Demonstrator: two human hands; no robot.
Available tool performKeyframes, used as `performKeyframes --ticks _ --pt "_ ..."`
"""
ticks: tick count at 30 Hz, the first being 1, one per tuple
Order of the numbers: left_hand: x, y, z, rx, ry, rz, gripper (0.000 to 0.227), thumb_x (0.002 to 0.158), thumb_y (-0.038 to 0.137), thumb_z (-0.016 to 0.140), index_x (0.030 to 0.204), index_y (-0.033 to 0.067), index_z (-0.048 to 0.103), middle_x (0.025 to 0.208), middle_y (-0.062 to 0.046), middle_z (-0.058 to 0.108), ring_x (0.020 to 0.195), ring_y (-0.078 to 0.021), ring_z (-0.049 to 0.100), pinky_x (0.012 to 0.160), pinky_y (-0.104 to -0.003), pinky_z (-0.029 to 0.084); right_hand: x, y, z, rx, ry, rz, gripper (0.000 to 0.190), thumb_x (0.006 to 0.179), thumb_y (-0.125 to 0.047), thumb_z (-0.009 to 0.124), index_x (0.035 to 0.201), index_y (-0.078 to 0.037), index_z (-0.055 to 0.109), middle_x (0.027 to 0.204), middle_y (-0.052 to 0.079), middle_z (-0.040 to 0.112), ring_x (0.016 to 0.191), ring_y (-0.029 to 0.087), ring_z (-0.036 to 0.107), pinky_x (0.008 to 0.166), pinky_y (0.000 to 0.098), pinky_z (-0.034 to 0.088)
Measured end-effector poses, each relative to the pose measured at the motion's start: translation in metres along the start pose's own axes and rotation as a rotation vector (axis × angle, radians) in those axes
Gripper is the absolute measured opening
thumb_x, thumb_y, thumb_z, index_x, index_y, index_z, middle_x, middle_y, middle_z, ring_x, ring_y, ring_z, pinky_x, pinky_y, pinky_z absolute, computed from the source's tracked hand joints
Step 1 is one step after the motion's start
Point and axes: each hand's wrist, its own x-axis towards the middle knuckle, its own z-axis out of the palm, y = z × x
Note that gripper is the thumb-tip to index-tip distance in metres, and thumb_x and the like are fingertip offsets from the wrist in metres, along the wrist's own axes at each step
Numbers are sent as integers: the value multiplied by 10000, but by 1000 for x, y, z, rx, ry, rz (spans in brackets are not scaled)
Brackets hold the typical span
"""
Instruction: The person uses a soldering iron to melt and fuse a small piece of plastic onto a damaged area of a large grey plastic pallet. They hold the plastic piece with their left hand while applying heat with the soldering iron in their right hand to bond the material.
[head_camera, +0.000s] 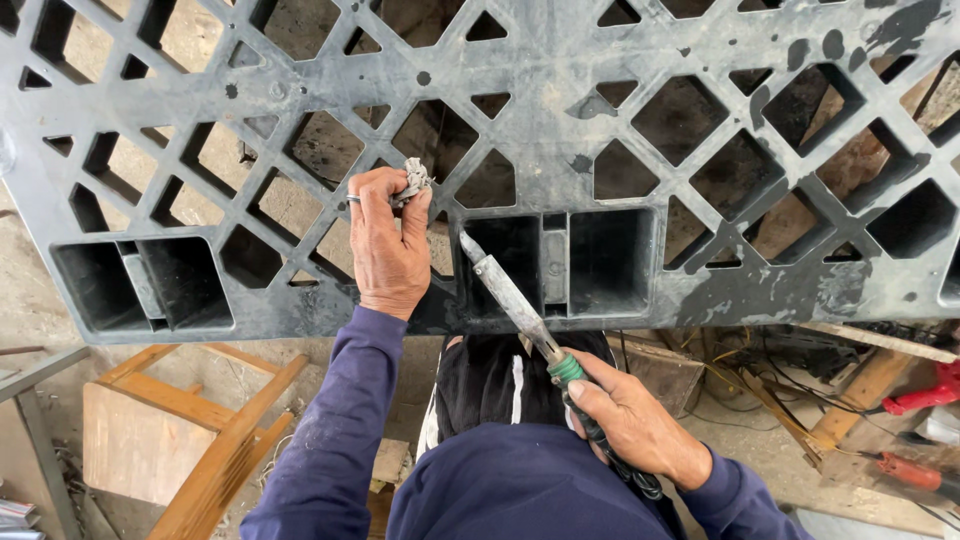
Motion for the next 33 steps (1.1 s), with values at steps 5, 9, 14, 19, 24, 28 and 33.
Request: performKeyframes --ticks 5,9,14,19,24,28,33 --pt "-1 0 0 1 0 -2 235 1044 79 710 1149 26 506 1189 -128 558 1075 -312 581 944 -409 511 2 0 -6 64 -53 4 555 983 -293 432 1507 -118 479 666 52 609 414 115 504 403 265 448" --pt "-1 -1 -1 0 -18 -41 235 1054 93 709 1149 26 505 1188 -125 549 1074 -298 584 932 -395 518 8 3 -9 146 -99 51 558 987 -297 420 1502 -86 470 651 68 597 400 119 486 370 272 429" --pt "-1 -1 0 6 -9 -20 232 1051 93 710 1149 27 510 1195 -122 555 1084 -301 581 948 -403 514 9 6 -13 148 -128 23 568 981 -292 419 1500 -65 471 644 75 605 377 127 485 377 260 432" --pt "0 0 1 -25 -5 -29 236 1047 83 712 1155 21 511 1197 -132 557 1075 -307 579 940 -404 515 11 7 -16 173 -153 26 573 976 -287 419 1505 -71 469 644 75 599 386 125 490 367 265 434" --pt "1 1 1 -20 -2 -17 238 1053 83 711 1159 20 507 1193 -135 560 1073 -310 584 937 -404 519 11 7 -19 154 -150 -8 570 985 -300 433 1498 -57 487 641 84 614 395 120 492 376 256 432" --pt "0 1 1 -26 -2 -18 239 1054 82 714 1158 20 508 1191 -138 560 1061 -310 583 932 -404 519 9 3 -21 178 -159 22 574 978 -305 434 1500 -68 479 632 88 607 377 129 489 374 258 429" --pt "0 1 1 -9 -4 -15 244 1051 80 714 1160 19 504 1197 -139 559 1073 -309 579 940 -408 516 8 -8 -23 137 -154 37 572 977 -304 422 1499 -77 483 629 83 606 374 130 492 369 262 431"
